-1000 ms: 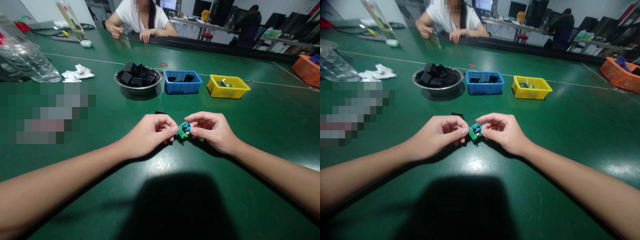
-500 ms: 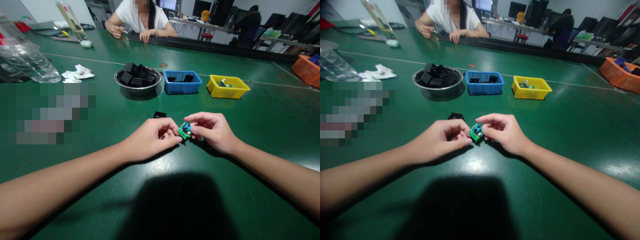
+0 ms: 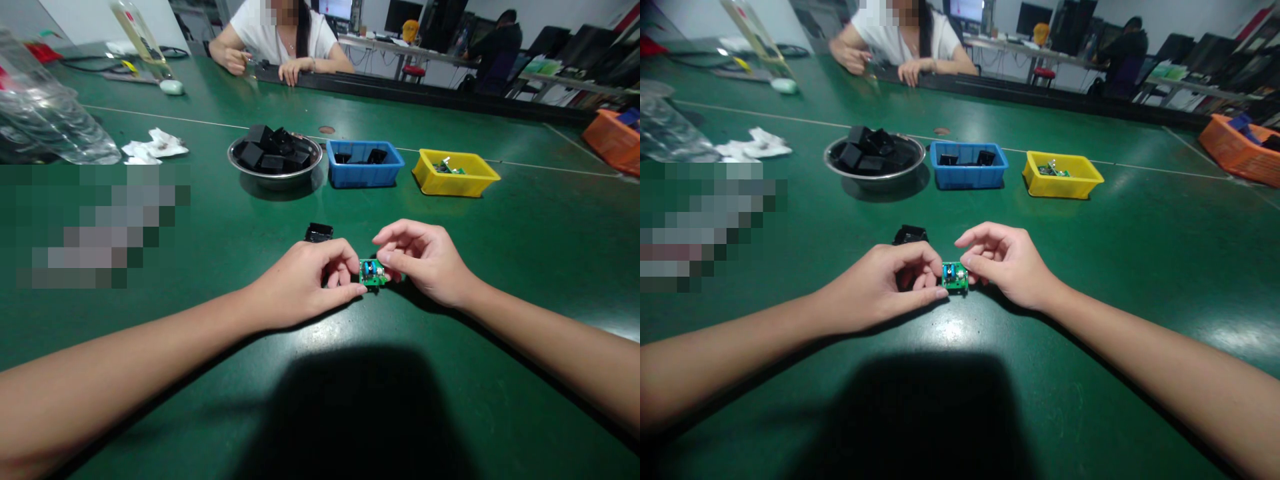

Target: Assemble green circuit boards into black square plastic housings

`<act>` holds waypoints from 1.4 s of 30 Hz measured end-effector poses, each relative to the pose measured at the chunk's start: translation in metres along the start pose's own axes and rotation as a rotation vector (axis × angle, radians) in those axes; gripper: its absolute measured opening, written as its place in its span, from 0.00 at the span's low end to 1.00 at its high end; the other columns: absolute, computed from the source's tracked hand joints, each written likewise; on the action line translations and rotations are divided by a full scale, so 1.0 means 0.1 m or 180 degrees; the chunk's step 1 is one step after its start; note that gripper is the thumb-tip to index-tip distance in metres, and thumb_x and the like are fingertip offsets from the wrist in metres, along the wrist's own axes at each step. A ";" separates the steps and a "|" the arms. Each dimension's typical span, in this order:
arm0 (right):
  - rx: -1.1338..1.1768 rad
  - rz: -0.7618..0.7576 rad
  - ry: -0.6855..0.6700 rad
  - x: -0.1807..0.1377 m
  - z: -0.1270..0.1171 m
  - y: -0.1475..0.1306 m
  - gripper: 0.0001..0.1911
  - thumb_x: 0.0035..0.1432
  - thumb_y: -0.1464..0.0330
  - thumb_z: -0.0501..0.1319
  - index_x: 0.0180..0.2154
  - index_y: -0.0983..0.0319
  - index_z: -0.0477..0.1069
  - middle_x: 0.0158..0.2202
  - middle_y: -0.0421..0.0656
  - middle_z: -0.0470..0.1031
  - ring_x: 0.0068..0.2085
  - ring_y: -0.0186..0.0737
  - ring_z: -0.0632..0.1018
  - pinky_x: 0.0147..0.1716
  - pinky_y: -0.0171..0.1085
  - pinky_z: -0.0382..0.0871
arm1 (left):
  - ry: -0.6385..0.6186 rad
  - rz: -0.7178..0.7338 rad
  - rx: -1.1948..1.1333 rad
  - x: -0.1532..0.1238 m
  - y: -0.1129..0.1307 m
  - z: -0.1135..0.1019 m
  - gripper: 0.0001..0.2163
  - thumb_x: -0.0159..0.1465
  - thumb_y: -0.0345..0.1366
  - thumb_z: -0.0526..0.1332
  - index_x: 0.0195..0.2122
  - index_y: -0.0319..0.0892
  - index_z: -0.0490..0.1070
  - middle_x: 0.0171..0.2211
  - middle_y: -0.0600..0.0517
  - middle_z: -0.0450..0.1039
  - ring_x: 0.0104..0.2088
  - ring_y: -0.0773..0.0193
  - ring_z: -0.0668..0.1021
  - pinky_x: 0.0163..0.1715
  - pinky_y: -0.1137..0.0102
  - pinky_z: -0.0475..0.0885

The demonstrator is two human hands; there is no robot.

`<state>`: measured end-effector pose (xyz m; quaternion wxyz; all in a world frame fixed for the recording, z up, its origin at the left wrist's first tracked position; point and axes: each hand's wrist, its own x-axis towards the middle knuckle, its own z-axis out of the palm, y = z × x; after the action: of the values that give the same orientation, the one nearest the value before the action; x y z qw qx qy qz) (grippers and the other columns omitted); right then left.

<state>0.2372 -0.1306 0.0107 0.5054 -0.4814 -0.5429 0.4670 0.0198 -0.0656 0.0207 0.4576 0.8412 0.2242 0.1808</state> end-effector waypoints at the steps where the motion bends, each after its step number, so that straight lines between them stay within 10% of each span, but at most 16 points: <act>1: 0.0009 0.0000 -0.0007 0.00 0.00 0.00 0.13 0.53 0.64 0.75 0.37 0.63 0.77 0.24 0.38 0.77 0.22 0.31 0.76 0.22 0.31 0.71 | 0.0062 -0.0018 -0.0011 0.00 0.00 0.00 0.11 0.62 0.38 0.69 0.39 0.40 0.70 0.26 0.58 0.73 0.24 0.72 0.73 0.27 0.77 0.66; 6: 0.0043 0.0044 -0.0056 0.00 0.01 -0.01 0.14 0.50 0.65 0.76 0.35 0.63 0.77 0.24 0.37 0.77 0.22 0.32 0.77 0.21 0.30 0.71 | 0.0128 0.0057 0.0148 -0.01 0.01 0.02 0.21 0.60 0.38 0.71 0.51 0.41 0.69 0.31 0.57 0.75 0.25 0.72 0.74 0.28 0.76 0.68; 22: 0.0145 -0.0474 -0.0351 -0.05 0.00 0.08 0.15 0.60 0.70 0.69 0.49 0.61 0.74 0.31 0.38 0.76 0.28 0.30 0.74 0.26 0.30 0.70 | 0.0762 0.0806 0.0535 -0.03 -0.06 -0.01 0.12 0.62 0.32 0.68 0.46 0.37 0.76 0.25 0.58 0.76 0.21 0.76 0.73 0.24 0.81 0.68; 42: -0.1700 -0.1562 -0.0126 -0.08 0.00 0.06 0.20 0.58 0.70 0.70 0.52 0.62 0.73 0.27 0.35 0.75 0.24 0.29 0.72 0.24 0.29 0.67 | 0.0802 0.0709 0.0731 -0.04 -0.05 -0.03 0.13 0.64 0.34 0.67 0.49 0.39 0.75 0.18 0.64 0.70 0.17 0.76 0.70 0.23 0.81 0.64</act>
<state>0.2376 -0.1381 0.0041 0.4483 -0.4427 -0.7548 0.1828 0.0134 -0.0631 0.0173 0.3041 0.8783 0.2043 0.3073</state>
